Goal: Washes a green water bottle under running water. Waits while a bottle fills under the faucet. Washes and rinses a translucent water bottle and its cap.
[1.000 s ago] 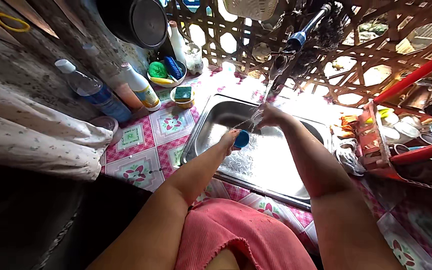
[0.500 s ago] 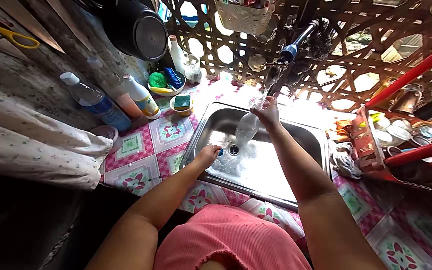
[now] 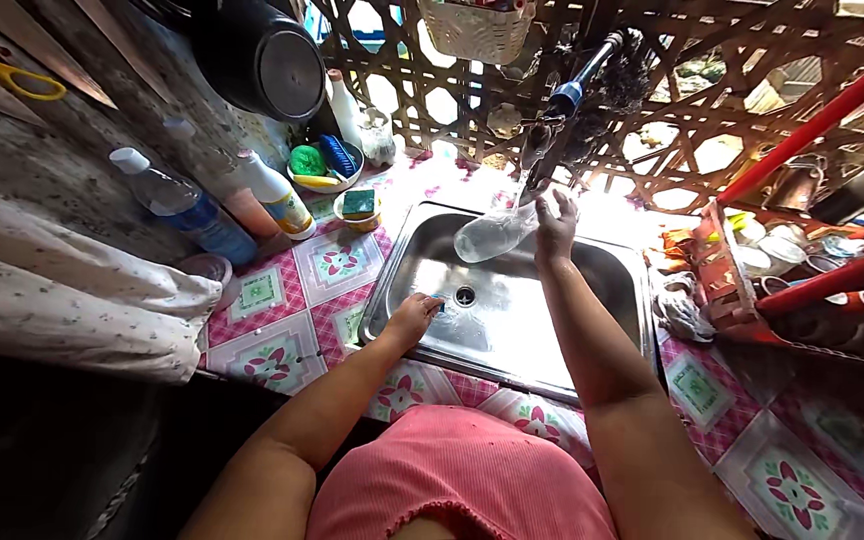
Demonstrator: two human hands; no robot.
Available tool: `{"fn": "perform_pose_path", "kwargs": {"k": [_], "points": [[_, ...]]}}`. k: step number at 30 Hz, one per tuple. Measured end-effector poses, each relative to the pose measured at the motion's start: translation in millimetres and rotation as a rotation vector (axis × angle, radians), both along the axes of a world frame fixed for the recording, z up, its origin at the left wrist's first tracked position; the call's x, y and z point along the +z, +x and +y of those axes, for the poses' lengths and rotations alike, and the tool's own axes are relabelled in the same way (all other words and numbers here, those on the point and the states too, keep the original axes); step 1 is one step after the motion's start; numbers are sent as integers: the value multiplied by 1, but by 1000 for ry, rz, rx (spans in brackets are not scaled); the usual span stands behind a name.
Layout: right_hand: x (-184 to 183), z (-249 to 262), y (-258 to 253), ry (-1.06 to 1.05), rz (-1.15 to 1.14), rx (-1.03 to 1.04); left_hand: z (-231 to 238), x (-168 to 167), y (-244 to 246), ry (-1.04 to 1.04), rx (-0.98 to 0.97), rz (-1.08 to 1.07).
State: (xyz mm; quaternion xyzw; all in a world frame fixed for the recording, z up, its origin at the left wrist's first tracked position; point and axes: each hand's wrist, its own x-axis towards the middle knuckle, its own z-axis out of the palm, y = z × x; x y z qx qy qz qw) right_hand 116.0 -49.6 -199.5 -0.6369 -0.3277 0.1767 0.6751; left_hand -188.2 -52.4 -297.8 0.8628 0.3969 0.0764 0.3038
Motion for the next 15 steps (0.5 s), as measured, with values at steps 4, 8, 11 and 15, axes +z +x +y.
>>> {"fn": "perform_pose_path", "kwargs": {"k": [4,8,11,15], "points": [[-29,-23,-13,-49,607,-177,-1,-1,-1,10,-3,-8],[-62,-40,-27,28,1010,-187,-5,0,0,46,5,-36],[-76,-44,-43,-32,1151,-155,-8,-3,1,86,12,-66],[-78,-40,-60,5,1324,-136,-10,-7,1,147,11,-103]]}}
